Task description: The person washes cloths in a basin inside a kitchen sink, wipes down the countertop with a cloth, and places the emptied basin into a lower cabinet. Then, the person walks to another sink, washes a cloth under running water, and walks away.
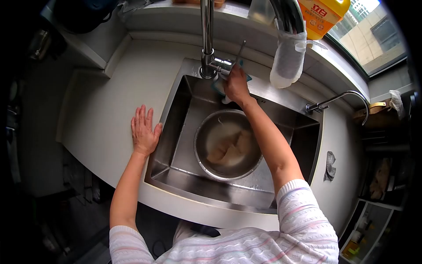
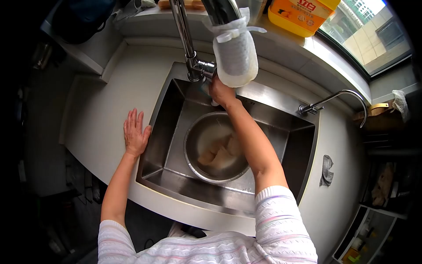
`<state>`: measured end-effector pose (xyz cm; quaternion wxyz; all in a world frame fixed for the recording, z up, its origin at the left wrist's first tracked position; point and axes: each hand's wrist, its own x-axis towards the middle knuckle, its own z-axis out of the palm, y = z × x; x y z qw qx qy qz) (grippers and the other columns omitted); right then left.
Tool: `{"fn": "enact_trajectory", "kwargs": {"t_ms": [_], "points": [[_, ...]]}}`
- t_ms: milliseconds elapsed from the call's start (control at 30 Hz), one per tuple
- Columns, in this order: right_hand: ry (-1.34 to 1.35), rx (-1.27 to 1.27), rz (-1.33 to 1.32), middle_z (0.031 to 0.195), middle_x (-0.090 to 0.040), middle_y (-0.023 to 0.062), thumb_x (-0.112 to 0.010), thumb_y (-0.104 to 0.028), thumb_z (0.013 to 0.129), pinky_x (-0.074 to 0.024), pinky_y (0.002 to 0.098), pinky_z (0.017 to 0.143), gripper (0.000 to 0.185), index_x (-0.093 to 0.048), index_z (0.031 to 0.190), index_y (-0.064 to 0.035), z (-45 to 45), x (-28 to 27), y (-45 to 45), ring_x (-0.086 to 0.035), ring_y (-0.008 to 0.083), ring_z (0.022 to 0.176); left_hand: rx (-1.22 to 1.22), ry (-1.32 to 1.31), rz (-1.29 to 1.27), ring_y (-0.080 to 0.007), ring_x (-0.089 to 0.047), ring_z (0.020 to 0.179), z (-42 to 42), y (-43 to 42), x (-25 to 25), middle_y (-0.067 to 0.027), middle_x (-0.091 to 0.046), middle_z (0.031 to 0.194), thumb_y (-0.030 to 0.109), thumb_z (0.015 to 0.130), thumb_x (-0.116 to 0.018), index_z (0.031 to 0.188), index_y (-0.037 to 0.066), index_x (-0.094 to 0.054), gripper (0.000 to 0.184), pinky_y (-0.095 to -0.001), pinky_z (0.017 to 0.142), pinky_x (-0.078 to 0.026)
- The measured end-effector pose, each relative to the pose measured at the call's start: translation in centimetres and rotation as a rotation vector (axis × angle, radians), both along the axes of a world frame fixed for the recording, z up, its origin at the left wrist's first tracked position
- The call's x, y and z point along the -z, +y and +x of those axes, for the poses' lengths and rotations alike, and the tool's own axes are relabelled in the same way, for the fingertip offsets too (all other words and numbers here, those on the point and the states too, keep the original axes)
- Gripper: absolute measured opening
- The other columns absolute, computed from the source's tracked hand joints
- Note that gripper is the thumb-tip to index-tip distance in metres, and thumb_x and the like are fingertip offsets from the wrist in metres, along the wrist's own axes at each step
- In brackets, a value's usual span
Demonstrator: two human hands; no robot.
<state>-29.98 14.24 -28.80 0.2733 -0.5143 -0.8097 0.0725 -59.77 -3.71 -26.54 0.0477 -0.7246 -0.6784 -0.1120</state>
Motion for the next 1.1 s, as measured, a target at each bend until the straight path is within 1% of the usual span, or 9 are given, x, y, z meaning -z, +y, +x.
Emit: {"fn": "enact_trajectory", "kwargs": {"t_ms": [67, 300, 400, 500, 533, 733, 867, 1000, 1100], "points": [[-0.032, -0.122, -0.027, 0.116, -0.048, 0.0134, -0.055, -0.002, 0.062, -0.0314, 0.0438, 0.095, 0.052, -0.05, 0.114, -0.0058, 0.2, -1.3, -1.8, -0.04, 0.0324, 0.112, -0.005, -0.003, -0.004, -0.0311, -0.022, 0.129, 0.1, -0.1, -0.1, -0.0142, -0.025, 0.139, 0.034, 0.083, -0.048, 0.13, 0.007, -0.036, 0.056, -0.0458, 0.103, -0.017], [0.085, -0.083, 0.218, 0.108, -0.055, 0.0094, -0.051, 0.003, 0.067, -0.0382, 0.0414, 0.089, 0.041, -0.055, 0.106, -0.0081, -1.7, -0.3, -3.9, -0.047, 0.029, 0.106, -0.004, 0.0, 0.009, -0.0314, -0.022, 0.129, 0.2, -0.1, 0.2, -0.0154, -0.026, 0.139, 0.035, 0.082, -0.05, 0.129, 0.007, -0.037, 0.056, -0.0471, 0.102, -0.018], [0.431, -0.065, -0.118, 0.11, -0.055, 0.0098, -0.051, 0.007, 0.064, -0.0393, 0.0401, 0.088, 0.043, -0.055, 0.105, -0.0082, -3.7, -1.9, -5.7, -0.049, 0.0299, 0.105, -0.014, -0.016, 0.008, -0.0315, -0.023, 0.129, 0.0, -0.1, -0.1, -0.0156, -0.027, 0.139, 0.035, 0.081, -0.05, 0.129, 0.007, -0.038, 0.057, -0.0473, 0.102, -0.019], [0.535, -0.079, 0.063, 0.117, -0.05, 0.0133, -0.052, 0.01, 0.062, -0.0388, 0.0385, 0.089, 0.048, -0.053, 0.107, -0.0078, -8.9, -1.2, -5.3, -0.047, 0.0309, 0.11, -0.017, -0.028, -0.009, -0.0313, -0.021, 0.13, -0.1, -0.1, 0.0, -0.014, -0.025, 0.14, 0.036, 0.083, -0.049, 0.131, 0.009, -0.035, 0.058, -0.0472, 0.103, -0.018], [0.447, -0.07, 0.147, 0.116, -0.048, 0.0167, -0.052, 0.006, 0.065, -0.0376, 0.0396, 0.09, 0.039, -0.052, 0.104, -0.0022, -10.4, -2.0, -4.2, -0.046, 0.0325, 0.109, -0.022, -0.027, -0.013, -0.0313, -0.021, 0.129, 0.0, -0.1, -0.1, -0.014, -0.025, 0.139, 0.036, 0.083, -0.05, 0.131, 0.009, -0.035, 0.058, -0.047, 0.103, -0.018], [0.022, 0.018, 0.264, 0.103, -0.048, 0.0188, -0.05, -0.006, 0.07, -0.0371, 0.0402, 0.087, 0.021, -0.05, 0.089, 0.0034, -15.6, -0.3, 3.1, -0.044, 0.035, 0.103, -0.018, -0.059, -0.022, -0.0315, -0.022, 0.129, -0.1, 0.0, -0.5, -0.0139, -0.027, 0.139, 0.037, 0.082, -0.05, 0.13, 0.009, -0.036, 0.057, -0.0459, 0.103, -0.018], [-0.085, -0.22, 0.354, 0.109, -0.046, 0.0184, -0.05, -0.007, 0.069, -0.036, 0.0374, 0.089, 0.025, -0.051, 0.092, 0.0028, -12.8, -0.7, 1.8, -0.041, 0.0322, 0.107, -0.007, -0.085, -0.012, -0.0328, -0.023, 0.128, -0.2, -0.1, -0.6, -0.0157, -0.027, 0.138, 0.034, 0.08, -0.052, 0.129, 0.008, -0.038, 0.057, -0.0472, 0.102, -0.019], [-0.387, -0.31, 0.342, 0.116, -0.045, 0.0184, -0.052, -0.01, 0.071, -0.0332, 0.0357, 0.095, 0.034, -0.05, 0.102, 0.0032, -9.6, -2.0, -0.7, -0.041, 0.0304, 0.11, -0.004, -0.093, -0.017, -0.0326, -0.023, 0.128, -0.3, -0.1, -0.7, -0.0156, -0.027, 0.138, 0.034, 0.08, -0.052, 0.129, 0.009, -0.039, 0.057, -0.0469, 0.102, -0.019], [-0.429, -0.355, 0.326, 0.121, -0.043, 0.0171, -0.052, -0.011, 0.071, -0.0317, 0.0354, 0.097, 0.036, -0.05, 0.105, 0.0025, -7.8, -2.7, -2.5, -0.038, 0.0284, 0.116, 0.002, -0.093, -0.006, -0.0324, -0.023, 0.128, -0.6, -0.1, -0.5, -0.0153, -0.027, 0.138, 0.035, 0.08, -0.051, 0.129, 0.009, -0.039, 0.056, -0.0467, 0.102, -0.019]]}}
